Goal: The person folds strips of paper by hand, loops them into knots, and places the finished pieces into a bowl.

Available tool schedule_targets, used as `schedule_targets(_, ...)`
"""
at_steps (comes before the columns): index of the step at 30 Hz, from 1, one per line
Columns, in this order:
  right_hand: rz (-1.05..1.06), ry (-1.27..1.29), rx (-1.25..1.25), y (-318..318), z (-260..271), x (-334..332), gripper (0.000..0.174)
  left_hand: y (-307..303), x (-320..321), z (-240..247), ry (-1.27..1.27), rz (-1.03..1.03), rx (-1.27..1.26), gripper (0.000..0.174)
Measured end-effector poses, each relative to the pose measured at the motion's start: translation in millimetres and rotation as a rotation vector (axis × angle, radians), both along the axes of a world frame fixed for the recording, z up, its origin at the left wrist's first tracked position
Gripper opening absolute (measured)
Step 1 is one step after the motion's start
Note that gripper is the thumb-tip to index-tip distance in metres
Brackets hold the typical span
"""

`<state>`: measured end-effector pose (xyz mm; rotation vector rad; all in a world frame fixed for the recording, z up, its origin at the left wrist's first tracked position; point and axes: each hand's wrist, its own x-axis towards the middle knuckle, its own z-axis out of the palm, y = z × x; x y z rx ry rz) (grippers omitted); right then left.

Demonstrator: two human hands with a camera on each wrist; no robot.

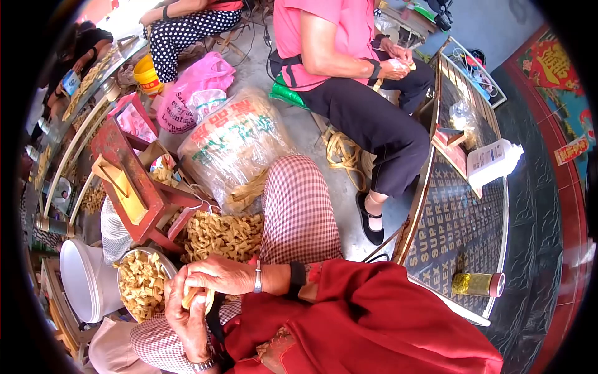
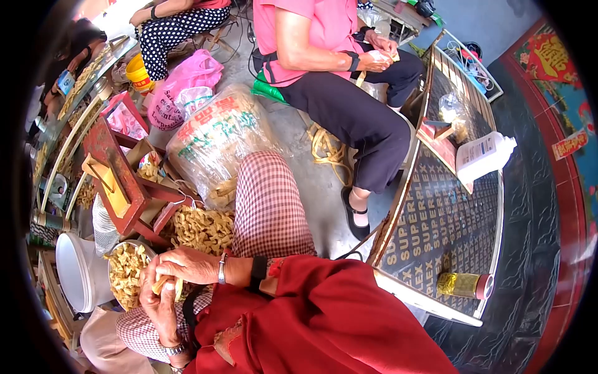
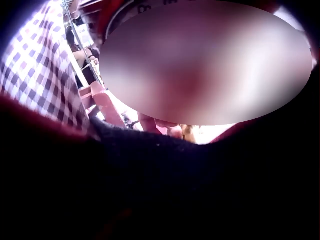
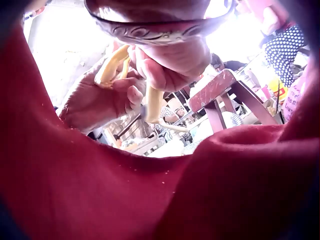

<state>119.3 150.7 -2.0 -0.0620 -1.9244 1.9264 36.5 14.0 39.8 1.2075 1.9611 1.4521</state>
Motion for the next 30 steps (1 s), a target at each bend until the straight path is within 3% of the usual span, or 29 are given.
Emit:
schedule_targets(4,-0.167,-0.046,0.113,-7,-9,-5,0.029,7,1,-12,0.010,0.063,0.014,0.043)
schedule_targets(7,-0.097,-0.362,-0.076,-4,6,1,0.025,-4,-7,-31,-0.471,0.101,-0.022,0.047)
schedule_targets(8,-0.115,-0.223,0.113,-3,-3,0,0.026,-6,-5,-27,-0.610,0.101,-0.038,0.049)
schedule_targets(9,-0.121,-0.259,0.148,-4,-5,1,0.026,-4,-3,-24,-0.817,0.045,0.043,0.050)
schedule_targets(10,-0.039,-0.492,-0.130,-1,31,2,0.022,-1,-3,-24,-1.024,-0.022,0.142,0.051)
schedule_targets(11,-0.149,-0.124,0.467,-2,-13,1,0.018,-2,-9,-26,-1.110,-0.075,0.167,0.050)
schedule_targets(12,-0.199,0.022,0.611,0,-22,-3,0.021,-4,-14,-28,-1.199,-0.142,0.196,0.048)
schedule_targets(14,-0.113,0.013,0.523,5,-20,-3,0.034,-4,-15,-32,-1.280,-0.177,0.255,0.047)
schedule_targets(16,-0.144,-0.158,0.243,4,-15,-2,0.043,-4,-19,-34,-1.274,-0.253,0.238,0.049)
schedule_targets(17,-0.080,-0.227,0.197,7,-14,0,0.060,-3,-19,-33,-1.280,-0.241,0.245,0.049)
schedule_targets(20,-0.120,-0.163,0.221,7,-13,-6,0.058,-3,-22,-35,-1.319,-0.244,0.243,0.048)
schedule_targets(24,-0.175,-0.205,0.128,9,-13,0,0.040,-5,-25,-41,-1.406,-0.258,0.342,0.047)
schedule_targets(25,-0.220,-0.181,0.149,12,-13,1,0.034,-6,-24,-34,-1.423,-0.176,0.341,0.046)
schedule_targets(28,-0.300,-0.254,0.144,38,-9,18,0.028,-14,-39,-41,-1.421,-0.230,0.536,0.046)
schedule_targets(30,-0.323,-0.362,0.057,61,-6,29,0.025,-17,-43,-34,-1.402,-0.101,0.522,0.045)
